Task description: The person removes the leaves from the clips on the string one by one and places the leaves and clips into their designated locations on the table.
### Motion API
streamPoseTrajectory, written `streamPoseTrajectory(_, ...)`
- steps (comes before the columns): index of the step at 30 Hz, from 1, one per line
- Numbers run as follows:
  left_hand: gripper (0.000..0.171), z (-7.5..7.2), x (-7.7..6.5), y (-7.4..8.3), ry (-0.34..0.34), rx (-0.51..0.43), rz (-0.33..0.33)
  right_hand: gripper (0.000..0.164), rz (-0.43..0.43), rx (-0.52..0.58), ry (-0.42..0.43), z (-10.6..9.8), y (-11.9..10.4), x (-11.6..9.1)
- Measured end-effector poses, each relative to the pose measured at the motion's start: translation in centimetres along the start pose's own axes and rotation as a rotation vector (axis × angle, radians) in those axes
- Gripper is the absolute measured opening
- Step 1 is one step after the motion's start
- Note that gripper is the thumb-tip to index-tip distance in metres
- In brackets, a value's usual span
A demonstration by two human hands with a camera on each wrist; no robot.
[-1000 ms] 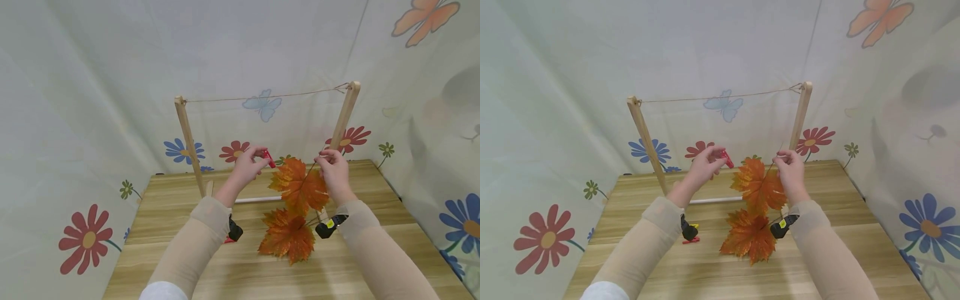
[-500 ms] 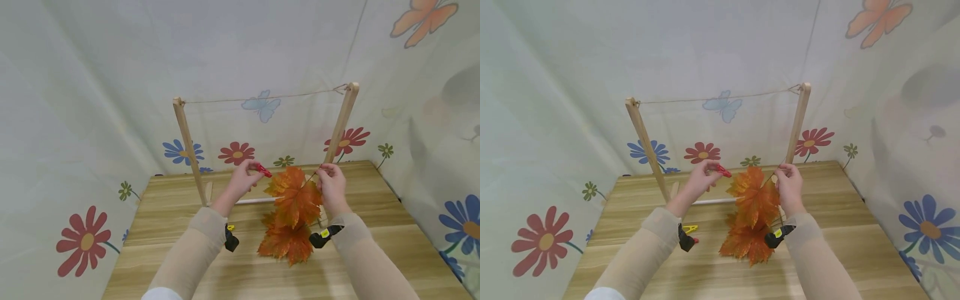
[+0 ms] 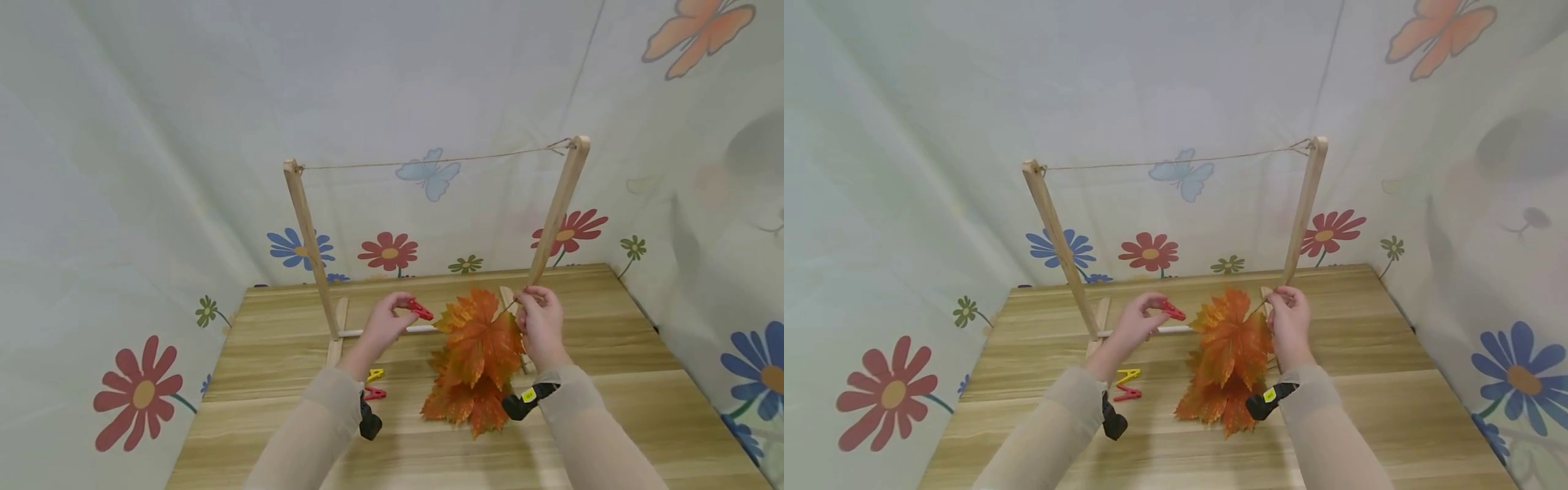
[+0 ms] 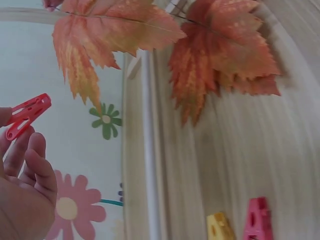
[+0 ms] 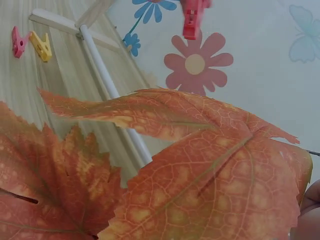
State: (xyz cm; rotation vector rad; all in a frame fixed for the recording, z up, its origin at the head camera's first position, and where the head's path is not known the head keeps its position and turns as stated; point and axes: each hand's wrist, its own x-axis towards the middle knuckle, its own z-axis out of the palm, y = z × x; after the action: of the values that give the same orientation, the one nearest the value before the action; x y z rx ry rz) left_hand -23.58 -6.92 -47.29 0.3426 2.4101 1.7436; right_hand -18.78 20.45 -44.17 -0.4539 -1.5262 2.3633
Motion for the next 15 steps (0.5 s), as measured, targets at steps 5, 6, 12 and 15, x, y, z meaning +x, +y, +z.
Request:
streamPoseTrajectory(5,0.034,0.0,-1.0,-0.5,-0.037,0.003,-0.021,0.011,0.014,0.021,0.008,0.1,-0.2,-0.5)
streamPoseTrajectory(6,0.034,-0.1,-1.2,-0.5,-0.046,0.006,-0.024,0.011,0.017,0.026,0.013,0.0,0.0,-0.3)
streamPoseTrajectory(12,0.036,0.1,-2.2,-1.7,-0.066,-0.033,-0.074,0.012,0.026,0.04,0.035,-0.7,1.6,0.7)
streamPoseTrajectory(15,0.036,0.4,-2.8,-2.4,-0.078,-0.061,-0.099,0.012,0.034,0.043,0.042,-0.9,2.0,0.7)
